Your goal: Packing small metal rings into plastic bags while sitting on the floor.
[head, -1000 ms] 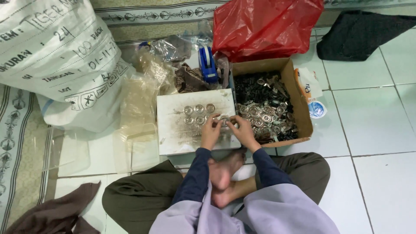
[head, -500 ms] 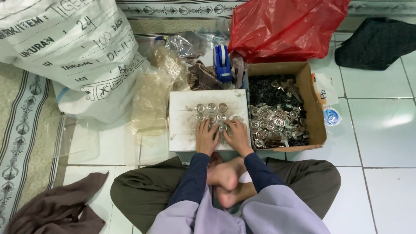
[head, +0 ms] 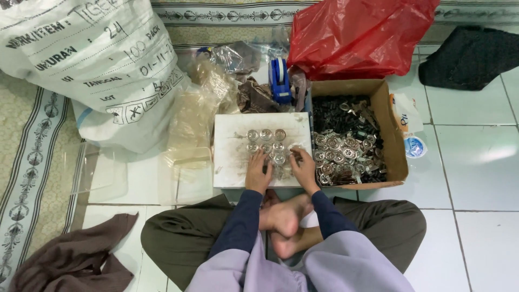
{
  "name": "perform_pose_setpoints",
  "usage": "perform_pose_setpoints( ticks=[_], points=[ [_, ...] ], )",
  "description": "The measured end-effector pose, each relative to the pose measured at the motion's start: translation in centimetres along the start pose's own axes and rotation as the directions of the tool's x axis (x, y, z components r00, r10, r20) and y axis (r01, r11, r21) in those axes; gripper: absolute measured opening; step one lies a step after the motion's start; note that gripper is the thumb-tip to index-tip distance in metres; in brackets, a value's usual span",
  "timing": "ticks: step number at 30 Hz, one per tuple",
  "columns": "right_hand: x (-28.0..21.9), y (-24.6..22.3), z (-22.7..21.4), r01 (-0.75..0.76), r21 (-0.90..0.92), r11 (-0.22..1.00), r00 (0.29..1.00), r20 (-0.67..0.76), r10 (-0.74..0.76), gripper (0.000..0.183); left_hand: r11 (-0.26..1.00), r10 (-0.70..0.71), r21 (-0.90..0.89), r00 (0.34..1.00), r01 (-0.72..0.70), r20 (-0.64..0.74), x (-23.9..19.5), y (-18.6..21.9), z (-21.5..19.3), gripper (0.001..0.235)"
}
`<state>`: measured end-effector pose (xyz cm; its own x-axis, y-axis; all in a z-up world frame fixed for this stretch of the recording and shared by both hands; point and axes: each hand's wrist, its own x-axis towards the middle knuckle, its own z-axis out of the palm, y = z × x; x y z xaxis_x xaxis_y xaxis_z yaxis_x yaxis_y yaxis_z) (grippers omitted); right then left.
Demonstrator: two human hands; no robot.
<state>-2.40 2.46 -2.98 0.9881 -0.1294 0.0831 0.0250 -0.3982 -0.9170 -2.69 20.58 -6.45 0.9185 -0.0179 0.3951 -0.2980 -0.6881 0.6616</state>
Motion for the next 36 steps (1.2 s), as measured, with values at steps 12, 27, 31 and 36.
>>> perform_pose_setpoints(
  ticks=[12,27,31,36],
  points=[
    [4.4,1.0,-11.9,-0.283,0.379,0.881,0.929,-0.120,0.350,0.022,0.680,-0.224,-0.653,0.943,0.333,0.247,6.7,11.2,0.8,0.023],
    [1.0,6.6,-13.4,-0.111,-0.821,0.559,0.913,0.138,0.384,0.084,0.962,-0.199,0.268,0.552,-0.047,0.810,2.7,15.8,15.5,0.074],
    [0.8,8.7,-13.3,-0.132,-0.798,0.588,0.891,0.165,0.424,0.078,0.946,-0.225,0.313,0.524,-0.086,0.822,1.0,13.8,19.1,0.086],
    [0.7,8.6,-13.5,-0.034,-0.793,0.608,0.937,0.186,0.294,0.054,0.928,-0.125,0.328,0.678,-0.179,0.724,0.2,12.4,21.6,0.040]
  ],
)
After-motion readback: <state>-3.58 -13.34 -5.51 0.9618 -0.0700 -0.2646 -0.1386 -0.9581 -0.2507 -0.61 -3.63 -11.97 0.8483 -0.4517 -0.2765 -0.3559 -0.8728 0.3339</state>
